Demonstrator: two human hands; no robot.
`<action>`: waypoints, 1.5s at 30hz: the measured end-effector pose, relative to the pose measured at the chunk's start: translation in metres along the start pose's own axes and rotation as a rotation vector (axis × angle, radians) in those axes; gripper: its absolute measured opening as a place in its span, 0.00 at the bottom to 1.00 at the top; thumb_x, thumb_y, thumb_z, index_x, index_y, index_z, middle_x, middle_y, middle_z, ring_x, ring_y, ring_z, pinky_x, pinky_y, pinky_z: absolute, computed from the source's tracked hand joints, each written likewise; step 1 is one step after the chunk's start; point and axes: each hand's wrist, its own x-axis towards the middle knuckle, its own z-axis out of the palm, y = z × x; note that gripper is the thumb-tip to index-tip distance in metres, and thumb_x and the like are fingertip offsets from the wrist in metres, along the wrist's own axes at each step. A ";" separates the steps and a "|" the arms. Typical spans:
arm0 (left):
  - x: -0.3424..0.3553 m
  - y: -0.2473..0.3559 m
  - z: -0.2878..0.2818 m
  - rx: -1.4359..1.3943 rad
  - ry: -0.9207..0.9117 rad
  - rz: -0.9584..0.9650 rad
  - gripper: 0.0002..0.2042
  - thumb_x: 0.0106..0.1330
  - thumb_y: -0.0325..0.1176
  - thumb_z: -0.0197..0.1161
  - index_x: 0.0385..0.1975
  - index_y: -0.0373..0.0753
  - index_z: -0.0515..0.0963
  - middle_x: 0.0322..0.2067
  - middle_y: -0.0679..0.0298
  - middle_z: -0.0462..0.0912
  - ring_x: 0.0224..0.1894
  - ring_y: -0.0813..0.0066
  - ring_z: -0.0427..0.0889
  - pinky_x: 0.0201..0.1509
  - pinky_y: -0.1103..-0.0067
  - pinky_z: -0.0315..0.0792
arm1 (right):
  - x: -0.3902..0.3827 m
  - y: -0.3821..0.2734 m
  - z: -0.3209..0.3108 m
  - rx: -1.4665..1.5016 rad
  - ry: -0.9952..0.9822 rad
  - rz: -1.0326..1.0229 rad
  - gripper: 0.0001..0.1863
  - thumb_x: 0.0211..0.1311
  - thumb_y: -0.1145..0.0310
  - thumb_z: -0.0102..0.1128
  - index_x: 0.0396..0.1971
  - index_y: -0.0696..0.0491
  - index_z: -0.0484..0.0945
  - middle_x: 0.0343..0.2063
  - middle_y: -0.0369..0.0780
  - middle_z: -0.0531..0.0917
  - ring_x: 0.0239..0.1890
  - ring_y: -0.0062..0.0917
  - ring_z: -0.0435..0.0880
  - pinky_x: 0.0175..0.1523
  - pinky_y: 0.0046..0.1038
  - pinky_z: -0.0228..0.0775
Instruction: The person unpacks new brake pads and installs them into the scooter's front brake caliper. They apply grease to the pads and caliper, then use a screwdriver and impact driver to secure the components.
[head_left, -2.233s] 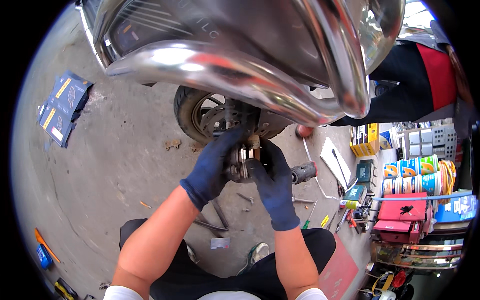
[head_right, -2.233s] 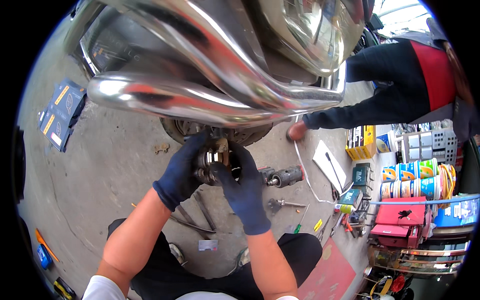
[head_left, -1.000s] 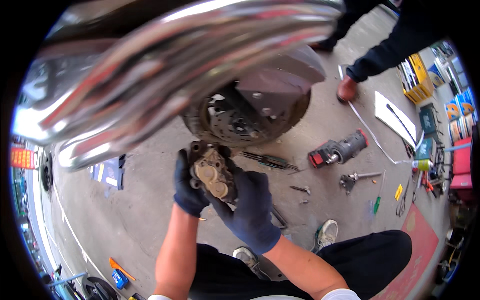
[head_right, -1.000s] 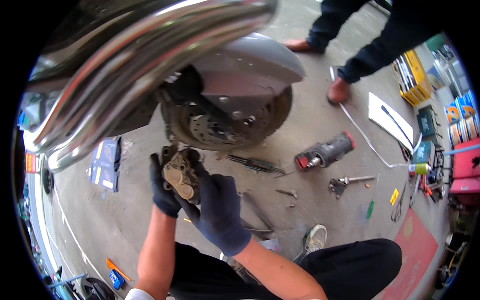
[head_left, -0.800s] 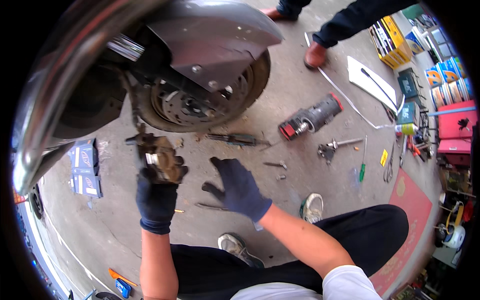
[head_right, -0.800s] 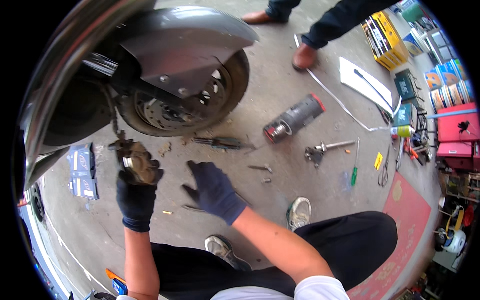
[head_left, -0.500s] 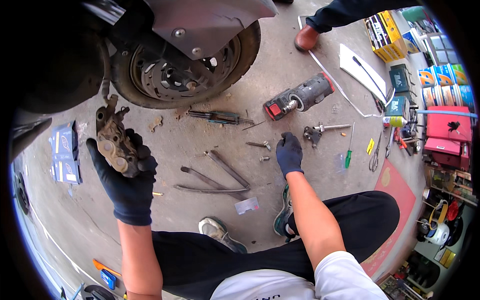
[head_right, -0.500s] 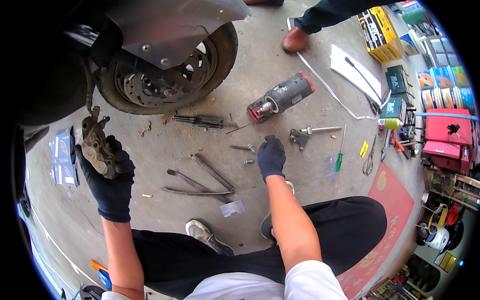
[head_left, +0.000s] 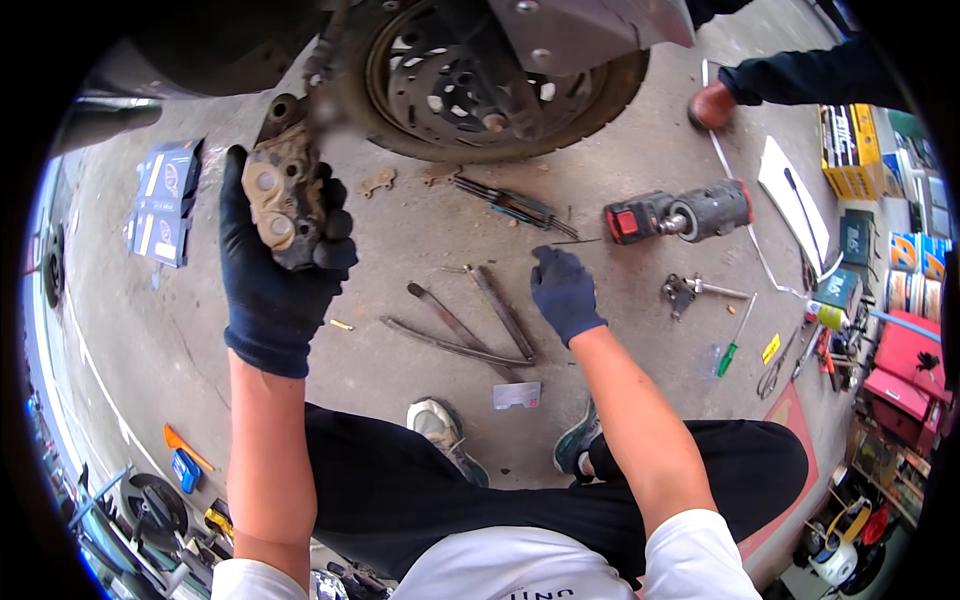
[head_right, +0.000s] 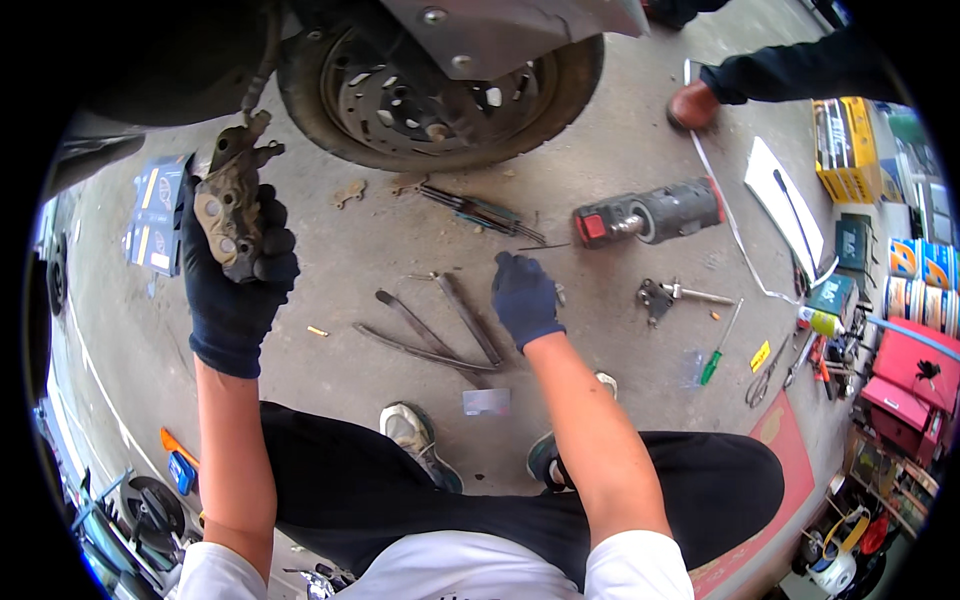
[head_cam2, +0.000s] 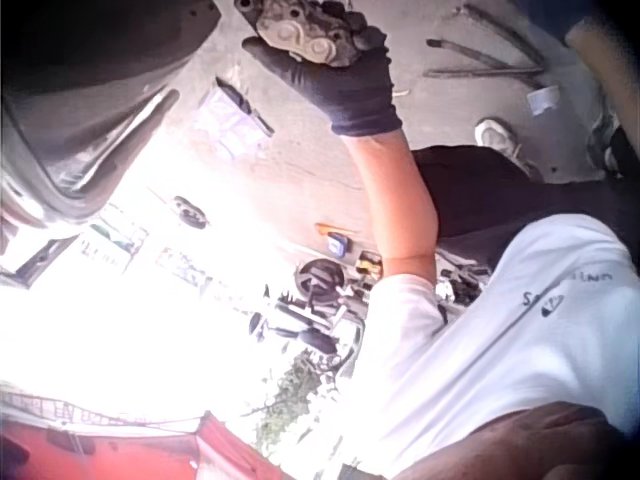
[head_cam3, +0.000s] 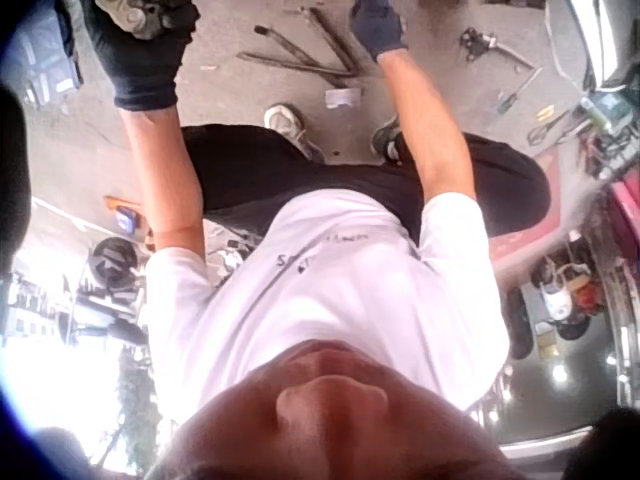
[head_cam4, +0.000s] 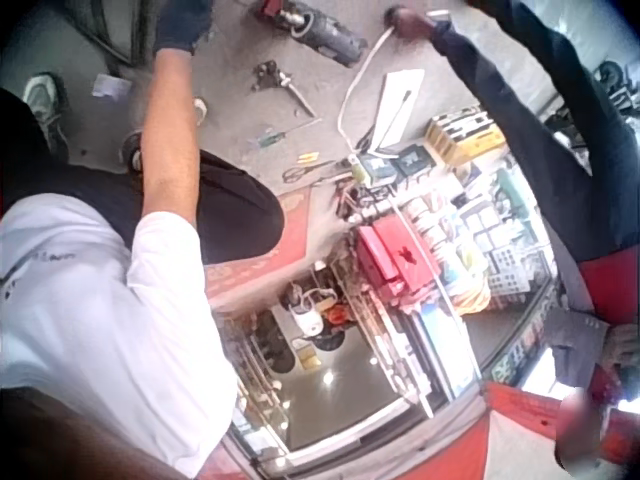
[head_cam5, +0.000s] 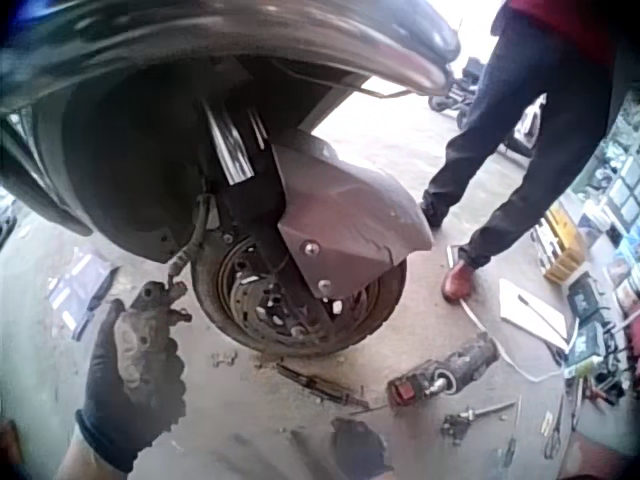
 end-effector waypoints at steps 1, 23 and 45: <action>0.000 0.001 0.001 -0.008 0.012 -0.012 0.29 0.66 0.62 0.52 0.39 0.35 0.77 0.30 0.55 0.82 0.25 0.63 0.81 0.20 0.77 0.73 | 0.000 -0.013 0.001 0.017 -0.024 -0.009 0.10 0.56 0.65 0.59 0.38 0.50 0.75 0.30 0.43 0.80 0.35 0.37 0.80 0.36 0.41 0.74; 0.016 -0.017 -0.023 -0.132 -0.236 -0.118 0.39 0.63 0.70 0.48 0.57 0.38 0.70 0.43 0.55 0.82 0.38 0.59 0.81 0.31 0.70 0.76 | 0.037 -0.126 0.011 0.072 -0.130 0.016 0.12 0.59 0.59 0.60 0.30 0.54 0.76 0.32 0.45 0.80 0.36 0.36 0.79 0.37 0.37 0.70; 0.017 -0.037 -0.018 0.046 -0.348 -0.025 0.37 0.63 0.62 0.57 0.64 0.41 0.62 0.57 0.56 0.73 0.56 0.55 0.75 0.60 0.59 0.71 | 0.085 -0.160 -0.223 1.544 0.112 0.259 0.07 0.58 0.78 0.60 0.35 0.58 0.74 0.28 0.34 0.77 0.29 0.13 0.74 0.34 0.19 0.67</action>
